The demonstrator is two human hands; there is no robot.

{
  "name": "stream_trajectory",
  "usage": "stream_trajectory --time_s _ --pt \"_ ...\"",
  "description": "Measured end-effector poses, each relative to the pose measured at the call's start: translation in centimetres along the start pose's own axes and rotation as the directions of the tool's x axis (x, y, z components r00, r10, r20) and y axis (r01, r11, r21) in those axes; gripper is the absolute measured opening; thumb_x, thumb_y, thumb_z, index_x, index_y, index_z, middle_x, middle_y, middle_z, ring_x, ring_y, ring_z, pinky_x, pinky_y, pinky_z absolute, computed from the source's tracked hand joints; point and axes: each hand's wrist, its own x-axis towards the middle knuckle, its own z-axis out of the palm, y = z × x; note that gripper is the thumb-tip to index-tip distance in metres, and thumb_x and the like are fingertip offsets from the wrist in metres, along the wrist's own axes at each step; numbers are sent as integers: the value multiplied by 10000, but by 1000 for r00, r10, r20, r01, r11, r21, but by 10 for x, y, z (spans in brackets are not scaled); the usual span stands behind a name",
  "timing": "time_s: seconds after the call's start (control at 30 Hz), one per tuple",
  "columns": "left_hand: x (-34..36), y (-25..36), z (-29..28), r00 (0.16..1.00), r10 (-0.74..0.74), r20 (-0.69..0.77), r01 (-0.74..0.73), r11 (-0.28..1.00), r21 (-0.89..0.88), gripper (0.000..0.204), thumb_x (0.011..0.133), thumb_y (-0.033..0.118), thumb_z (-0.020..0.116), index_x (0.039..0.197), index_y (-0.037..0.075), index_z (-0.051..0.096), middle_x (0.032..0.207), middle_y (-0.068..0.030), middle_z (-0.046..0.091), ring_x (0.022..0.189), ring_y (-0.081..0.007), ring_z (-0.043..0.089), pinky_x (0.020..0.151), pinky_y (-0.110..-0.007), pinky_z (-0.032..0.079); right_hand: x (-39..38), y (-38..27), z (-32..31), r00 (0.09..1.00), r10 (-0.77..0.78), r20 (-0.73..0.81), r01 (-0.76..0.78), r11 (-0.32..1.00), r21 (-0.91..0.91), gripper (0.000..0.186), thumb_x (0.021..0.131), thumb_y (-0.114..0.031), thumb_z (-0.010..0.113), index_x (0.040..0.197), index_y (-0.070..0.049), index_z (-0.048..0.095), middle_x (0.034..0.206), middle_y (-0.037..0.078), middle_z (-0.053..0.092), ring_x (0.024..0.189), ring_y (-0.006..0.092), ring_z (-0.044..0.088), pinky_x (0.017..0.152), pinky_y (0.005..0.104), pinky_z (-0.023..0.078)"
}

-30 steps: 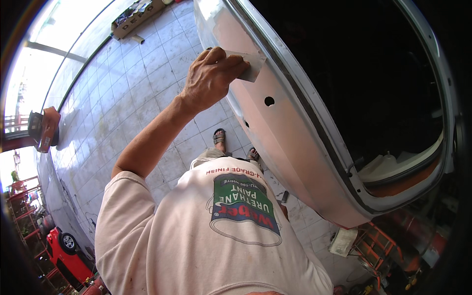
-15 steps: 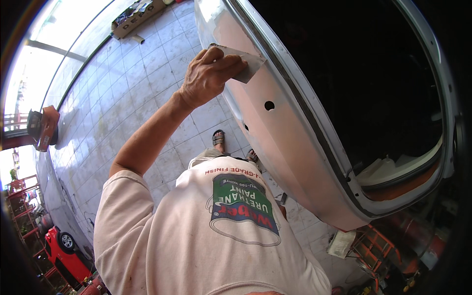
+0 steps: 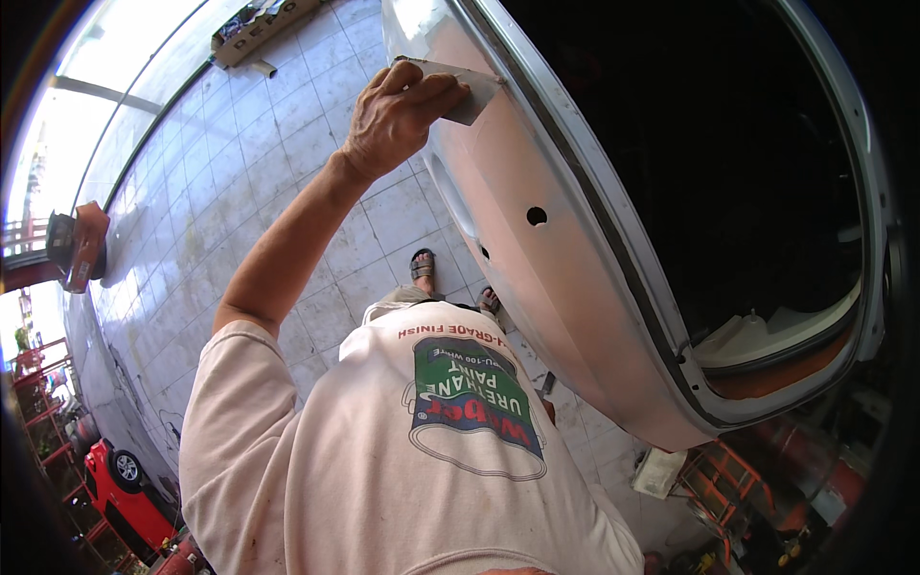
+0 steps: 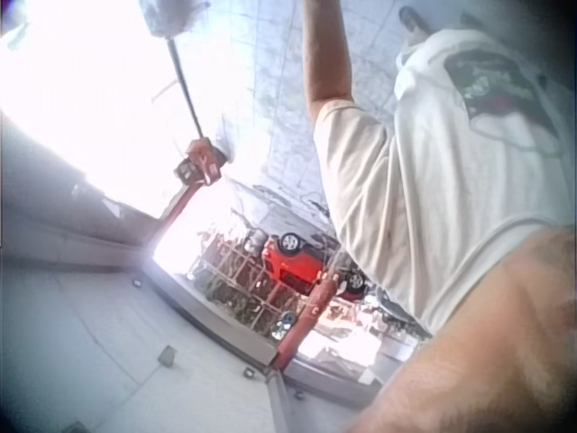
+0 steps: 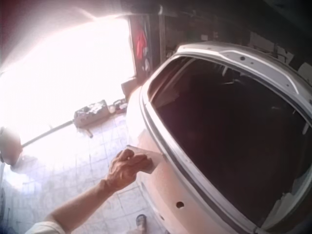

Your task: The person sands the surface of a white car trunk lid using a sanding block and sandpaper. They move the block across the curved surface and edges, switching between different sanding sheets to smooth the panel.

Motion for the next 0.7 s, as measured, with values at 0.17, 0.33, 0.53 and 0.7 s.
stream_trajectory --time_s 0.17,0.33,0.53,0.7 --pt "-1 -14 5 1000 -25 -1 25 1000 -1 388 759 67 754 1123 191 808 1127 91 735 911 -177 581 900 -311 561 -4 -7 4 1000 6 2 -6 1000 4 435 1008 -352 588 1042 59 726 1001 310 721 968 439 720 841 511 553" --pt "2 -29 12 999 -34 2 34 999 15 373 779 76 757 1125 204 814 1134 87 749 919 -174 594 897 -311 562 -8 -13 9 1000 12 -2 -12 1000 8 434 1008 -352 587 1045 58 726 1004 310 721 972 441 719 844 511 552" --pt "5 -48 23 999 -50 -17 50 998 25 350 819 68 750 1130 217 813 1131 87 756 914 -171 618 882 -318 565 -12 -20 13 1000 18 -8 -18 1000 12 433 1009 -351 586 1048 56 726 1008 311 720 977 443 717 848 512 552" --pt "9 -103 41 987 -163 -11 162 975 155 298 897 63 695 1125 215 811 1139 49 759 961 -202 661 882 -350 568 -16 -24 19 1000 5 -12 -5 1000 2 432 1009 -351 585 1051 55 726 1011 311 720 981 445 716 851 513 552"
